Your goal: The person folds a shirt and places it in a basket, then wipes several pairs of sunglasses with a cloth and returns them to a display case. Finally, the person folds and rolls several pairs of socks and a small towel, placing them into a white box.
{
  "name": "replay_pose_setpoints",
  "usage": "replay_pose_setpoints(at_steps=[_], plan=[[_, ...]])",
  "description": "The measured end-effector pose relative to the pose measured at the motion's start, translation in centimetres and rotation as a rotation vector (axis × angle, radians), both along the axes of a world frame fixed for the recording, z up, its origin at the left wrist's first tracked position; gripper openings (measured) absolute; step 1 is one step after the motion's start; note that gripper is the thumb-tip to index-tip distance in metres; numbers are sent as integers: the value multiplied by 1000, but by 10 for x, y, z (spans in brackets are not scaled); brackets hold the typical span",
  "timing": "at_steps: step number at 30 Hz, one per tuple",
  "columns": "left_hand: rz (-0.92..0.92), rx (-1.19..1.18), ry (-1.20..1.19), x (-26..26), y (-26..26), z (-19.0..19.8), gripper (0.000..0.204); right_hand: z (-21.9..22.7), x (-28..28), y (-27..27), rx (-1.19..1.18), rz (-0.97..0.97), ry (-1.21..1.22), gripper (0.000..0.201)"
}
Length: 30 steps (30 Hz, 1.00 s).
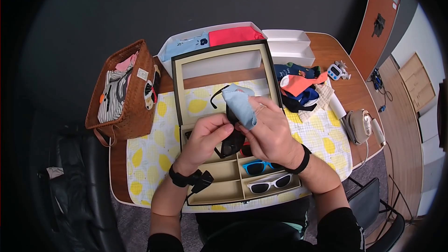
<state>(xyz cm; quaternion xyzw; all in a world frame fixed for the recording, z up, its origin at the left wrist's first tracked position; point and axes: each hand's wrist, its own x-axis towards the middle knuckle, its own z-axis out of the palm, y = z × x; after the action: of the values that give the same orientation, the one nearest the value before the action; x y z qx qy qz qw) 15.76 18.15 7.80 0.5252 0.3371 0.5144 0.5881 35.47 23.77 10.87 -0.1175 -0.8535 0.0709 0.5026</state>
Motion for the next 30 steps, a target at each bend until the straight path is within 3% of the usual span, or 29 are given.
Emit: replay_pose_setpoints(at_steps=[6,13,16,23,28,30], plan=[[22,-3,78,-3,1,-2,22,-1,-2,1,-25,-81,17,41],[43,49,-85,3,1,6,28,-9,2,4,-49,-163,-34,42],[110,81,-131,7,2,7,28,-4,2,0,-77,-163,-92,30],[243,-3,-106,-3,3,-2,23,-5,-4,-8,-16,-20,-60,22],[259,-30,-172,16,1,13,21,-4,-2,-9,-72,87,-64,23],[174,-38,-98,12,1,7,20,-3,-3,-9,-31,54,-27,33]])
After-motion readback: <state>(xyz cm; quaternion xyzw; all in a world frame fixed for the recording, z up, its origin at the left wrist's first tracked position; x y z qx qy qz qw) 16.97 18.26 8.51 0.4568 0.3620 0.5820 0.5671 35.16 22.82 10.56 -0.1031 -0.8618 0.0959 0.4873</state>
